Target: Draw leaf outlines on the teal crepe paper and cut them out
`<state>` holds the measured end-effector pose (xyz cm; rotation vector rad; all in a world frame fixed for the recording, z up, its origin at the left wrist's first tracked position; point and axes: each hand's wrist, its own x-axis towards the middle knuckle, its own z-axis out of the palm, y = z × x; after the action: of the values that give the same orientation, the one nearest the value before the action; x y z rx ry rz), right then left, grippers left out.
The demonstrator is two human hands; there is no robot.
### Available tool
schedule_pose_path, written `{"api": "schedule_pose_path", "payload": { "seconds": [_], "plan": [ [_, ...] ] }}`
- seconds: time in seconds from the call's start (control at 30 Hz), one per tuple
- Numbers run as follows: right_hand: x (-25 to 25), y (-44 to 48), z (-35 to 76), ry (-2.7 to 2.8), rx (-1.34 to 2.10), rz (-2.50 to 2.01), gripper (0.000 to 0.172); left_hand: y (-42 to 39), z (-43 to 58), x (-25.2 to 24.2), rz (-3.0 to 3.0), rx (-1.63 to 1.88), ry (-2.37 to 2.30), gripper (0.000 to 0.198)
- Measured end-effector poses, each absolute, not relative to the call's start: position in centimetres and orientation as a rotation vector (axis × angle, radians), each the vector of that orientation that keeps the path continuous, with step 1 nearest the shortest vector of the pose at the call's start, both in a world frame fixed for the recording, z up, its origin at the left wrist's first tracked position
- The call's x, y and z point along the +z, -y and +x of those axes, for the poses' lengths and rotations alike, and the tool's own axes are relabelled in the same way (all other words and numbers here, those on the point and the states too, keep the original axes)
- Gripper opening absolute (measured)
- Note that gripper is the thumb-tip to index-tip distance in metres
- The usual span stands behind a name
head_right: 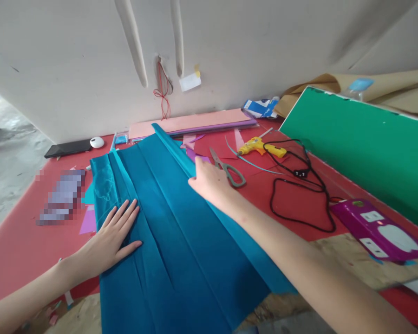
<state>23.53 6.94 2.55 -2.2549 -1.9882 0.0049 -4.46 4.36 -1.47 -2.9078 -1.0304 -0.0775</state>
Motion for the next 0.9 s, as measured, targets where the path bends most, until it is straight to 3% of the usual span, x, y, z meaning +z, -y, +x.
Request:
{"api": "schedule_pose_path", "payload": {
  "seconds": [0.13, 0.3, 0.43, 0.6, 0.8, 0.9],
  "plan": [
    [3.0, -7.1, 25.9, 1.995, -0.185, -2.203, 0.047, -4.4, -4.5, -1.4, -2.906, -0.089, 1.031, 0.071],
    [2.2, -6.1, 24.8, 2.171, -0.306, -2.04, 0.03, -4.5, -4.4, -1.4, -2.915, -0.073, 1.048, 0.071],
    [1.0, -5.7, 24.0, 2.207, -0.328, -2.067, 0.042, -4.4, -4.4, -1.3, -2.923, -0.054, 1.054, 0.071],
    [1.0, -6.2, 25.1, 2.162, -0.312, -2.161, 0.036, -4.4, -4.3, -1.2, -2.925, -0.041, 1.056, 0.073],
    [1.6, -6.4, 26.4, 2.153, -0.432, -2.178, 0.048, -4.3, -4.4, -1.1, -2.922, -0.021, 1.061, 0.072],
    [1.4, -6.4, 26.1, 2.366, -0.482, -1.989, 0.045, -4.3, -4.4, -1.1, -2.911, -0.019, 1.045, 0.071]
  ]
}}
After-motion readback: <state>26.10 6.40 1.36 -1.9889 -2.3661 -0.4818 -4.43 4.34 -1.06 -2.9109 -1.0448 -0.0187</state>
